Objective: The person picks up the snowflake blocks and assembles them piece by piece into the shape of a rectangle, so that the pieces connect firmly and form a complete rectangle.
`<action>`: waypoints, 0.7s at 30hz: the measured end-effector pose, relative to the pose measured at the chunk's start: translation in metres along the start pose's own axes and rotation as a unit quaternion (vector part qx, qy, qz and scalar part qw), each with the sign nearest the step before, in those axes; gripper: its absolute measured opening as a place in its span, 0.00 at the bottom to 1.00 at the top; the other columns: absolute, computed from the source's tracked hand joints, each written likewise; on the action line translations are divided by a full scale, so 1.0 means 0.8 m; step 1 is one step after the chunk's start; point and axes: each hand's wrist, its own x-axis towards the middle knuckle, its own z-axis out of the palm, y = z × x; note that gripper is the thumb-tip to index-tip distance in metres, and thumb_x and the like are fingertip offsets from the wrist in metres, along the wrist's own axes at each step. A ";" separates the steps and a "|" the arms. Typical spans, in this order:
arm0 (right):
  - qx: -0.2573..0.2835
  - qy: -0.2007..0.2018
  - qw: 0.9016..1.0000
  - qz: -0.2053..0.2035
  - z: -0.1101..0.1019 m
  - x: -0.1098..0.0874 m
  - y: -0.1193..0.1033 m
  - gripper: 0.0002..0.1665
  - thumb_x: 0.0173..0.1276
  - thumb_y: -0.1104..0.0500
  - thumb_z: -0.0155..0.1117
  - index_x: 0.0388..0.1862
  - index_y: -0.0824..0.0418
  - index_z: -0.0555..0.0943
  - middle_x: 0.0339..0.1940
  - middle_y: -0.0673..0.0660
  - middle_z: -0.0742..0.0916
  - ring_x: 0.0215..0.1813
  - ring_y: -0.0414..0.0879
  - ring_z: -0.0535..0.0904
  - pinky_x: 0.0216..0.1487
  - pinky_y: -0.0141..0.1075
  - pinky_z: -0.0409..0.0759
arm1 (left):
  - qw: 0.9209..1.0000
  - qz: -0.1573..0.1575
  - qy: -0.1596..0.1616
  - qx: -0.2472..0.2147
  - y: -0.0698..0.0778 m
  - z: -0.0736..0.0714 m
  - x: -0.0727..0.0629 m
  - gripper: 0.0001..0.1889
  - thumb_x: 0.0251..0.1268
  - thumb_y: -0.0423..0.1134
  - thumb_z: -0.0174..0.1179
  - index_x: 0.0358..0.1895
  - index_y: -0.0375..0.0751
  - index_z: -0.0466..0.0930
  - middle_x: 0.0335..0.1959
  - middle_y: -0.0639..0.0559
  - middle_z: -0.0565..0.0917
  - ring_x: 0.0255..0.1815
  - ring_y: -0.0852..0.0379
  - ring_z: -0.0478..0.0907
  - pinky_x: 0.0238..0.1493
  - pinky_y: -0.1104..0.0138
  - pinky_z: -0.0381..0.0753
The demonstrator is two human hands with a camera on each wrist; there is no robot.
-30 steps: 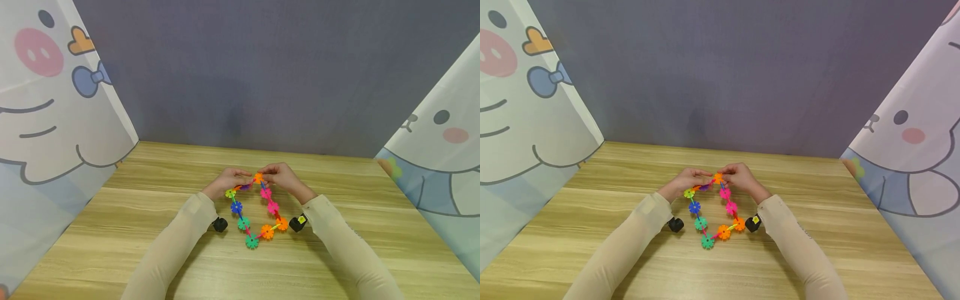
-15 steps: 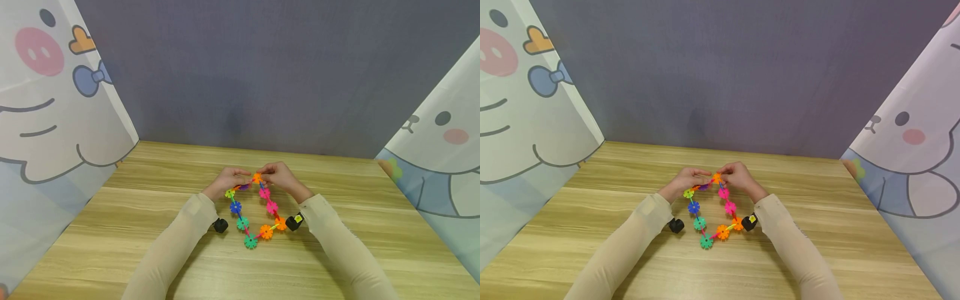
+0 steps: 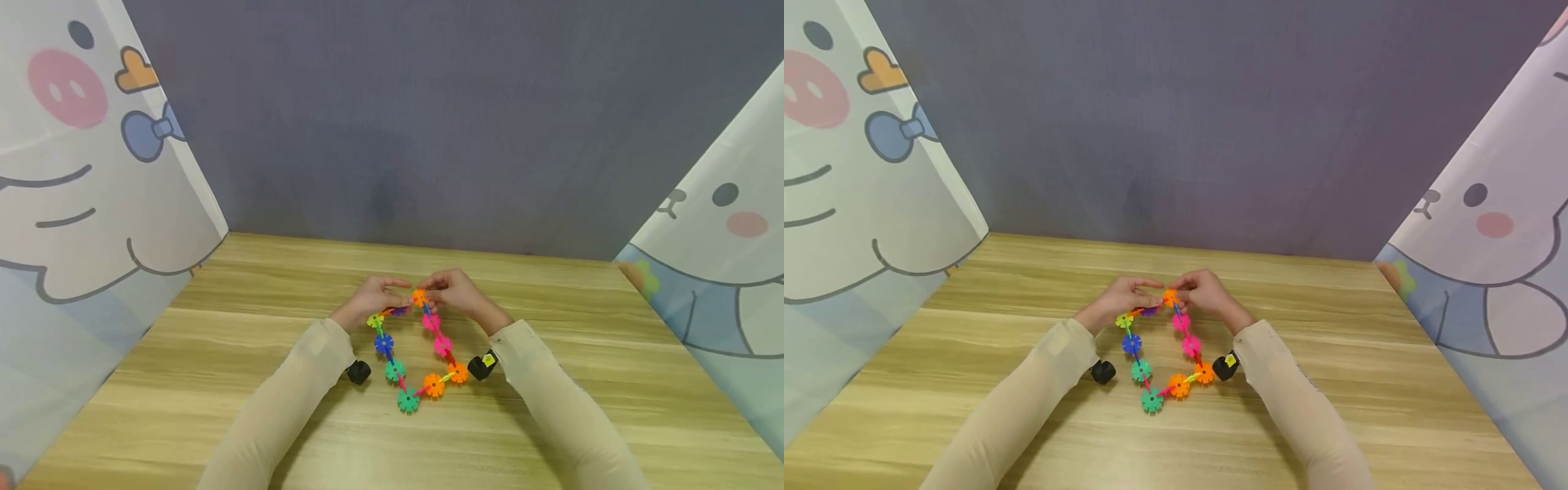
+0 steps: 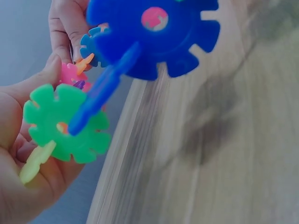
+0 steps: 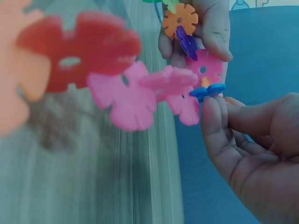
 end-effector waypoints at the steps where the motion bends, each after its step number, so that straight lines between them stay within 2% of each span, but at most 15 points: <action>1: 0.002 -0.005 1.000 0.002 -0.001 -0.001 0.002 0.14 0.73 0.71 0.57 0.55 0.78 0.79 0.32 0.60 0.87 0.28 0.44 0.82 0.39 0.44 0.86 | 1.000 0.000 -0.003 0.003 -0.001 0.000 -0.001 0.23 0.69 0.33 0.64 0.66 0.35 0.75 0.45 0.39 0.87 0.47 0.48 0.85 0.54 0.57 0.81; 4: 0.003 -0.014 1.000 0.002 -0.003 -0.005 0.006 0.17 0.75 0.67 0.57 0.58 0.76 0.78 0.37 0.61 0.87 0.33 0.47 0.83 0.42 0.48 0.85 | 1.000 -0.003 -0.006 0.008 -0.006 -0.003 -0.002 0.22 0.69 0.34 0.64 0.66 0.37 0.76 0.46 0.41 0.87 0.49 0.48 0.84 0.55 0.55 0.80; 9: 0.031 -0.004 1.000 -0.004 -0.009 -0.015 0.015 0.24 0.79 0.60 0.55 0.66 0.74 0.73 0.51 0.69 0.83 0.44 0.55 0.83 0.47 0.52 0.84 | 1.000 -0.005 0.015 -0.002 -0.011 -0.009 -0.008 0.21 0.70 0.37 0.64 0.64 0.40 0.78 0.52 0.42 0.85 0.56 0.46 0.80 0.56 0.53 0.79; 13: 0.080 -0.017 0.997 0.009 -0.017 -0.026 0.026 0.29 0.82 0.56 0.48 0.71 0.75 0.65 0.57 0.74 0.78 0.44 0.57 0.83 0.45 0.51 0.85 | 0.999 -0.016 0.032 -0.035 -0.012 -0.015 -0.014 0.21 0.71 0.38 0.62 0.66 0.42 0.76 0.54 0.42 0.84 0.52 0.44 0.82 0.41 0.56 0.85; 16: 0.126 -0.029 0.991 0.025 -0.022 -0.036 0.033 0.32 0.84 0.53 0.43 0.74 0.76 0.59 0.59 0.75 0.76 0.41 0.51 0.84 0.43 0.48 0.86 | 0.996 -0.018 0.041 -0.073 -0.013 -0.019 -0.017 0.21 0.72 0.38 0.61 0.66 0.43 0.75 0.54 0.40 0.83 0.44 0.41 0.86 0.29 0.58 0.86; 21: 0.176 -0.037 0.982 0.050 -0.028 -0.051 0.046 0.39 0.84 0.45 0.37 0.77 0.73 0.53 0.56 0.66 0.79 0.42 0.45 0.83 0.41 0.39 0.84 | 0.992 -0.002 0.064 -0.109 -0.009 -0.022 -0.014 0.21 0.73 0.38 0.60 0.67 0.43 0.74 0.54 0.35 0.82 0.41 0.38 0.86 0.28 0.58 0.86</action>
